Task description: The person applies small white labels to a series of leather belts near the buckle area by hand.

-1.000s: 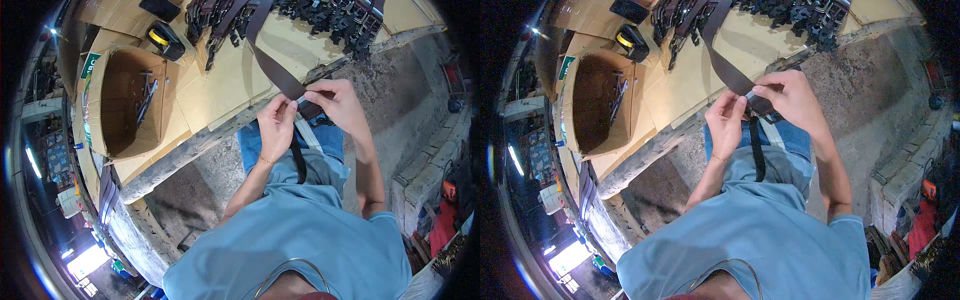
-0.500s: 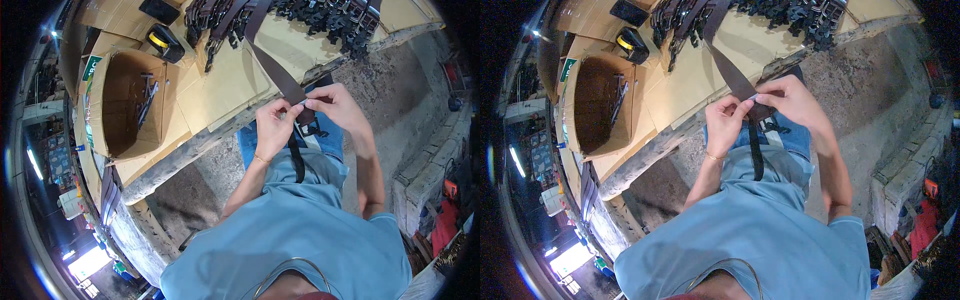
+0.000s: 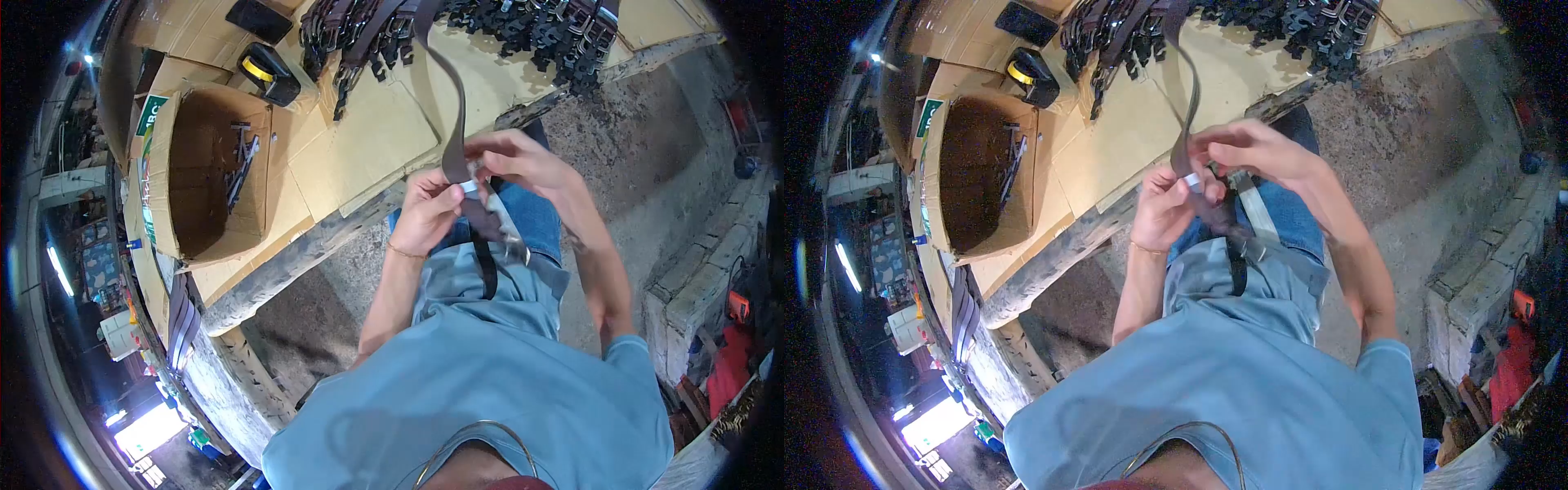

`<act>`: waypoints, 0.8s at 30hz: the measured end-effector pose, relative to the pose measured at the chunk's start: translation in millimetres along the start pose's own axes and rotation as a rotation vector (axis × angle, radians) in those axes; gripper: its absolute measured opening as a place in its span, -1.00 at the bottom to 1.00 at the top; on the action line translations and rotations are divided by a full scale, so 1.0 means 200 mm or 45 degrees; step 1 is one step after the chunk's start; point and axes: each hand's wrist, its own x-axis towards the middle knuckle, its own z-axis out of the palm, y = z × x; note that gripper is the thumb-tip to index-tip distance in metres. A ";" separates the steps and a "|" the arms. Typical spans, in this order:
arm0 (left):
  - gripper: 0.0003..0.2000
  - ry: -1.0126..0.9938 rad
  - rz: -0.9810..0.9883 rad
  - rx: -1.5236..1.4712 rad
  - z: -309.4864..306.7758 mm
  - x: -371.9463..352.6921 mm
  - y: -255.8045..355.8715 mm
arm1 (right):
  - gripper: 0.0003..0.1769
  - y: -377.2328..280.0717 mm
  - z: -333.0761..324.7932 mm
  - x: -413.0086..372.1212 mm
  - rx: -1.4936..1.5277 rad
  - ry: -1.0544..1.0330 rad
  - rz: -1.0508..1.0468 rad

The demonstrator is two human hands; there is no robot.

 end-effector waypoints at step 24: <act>-0.47 0.515 -0.141 -0.389 0.00 -0.12 -0.11 | -0.87 0.09 0.15 0.19 0.121 0.448 0.049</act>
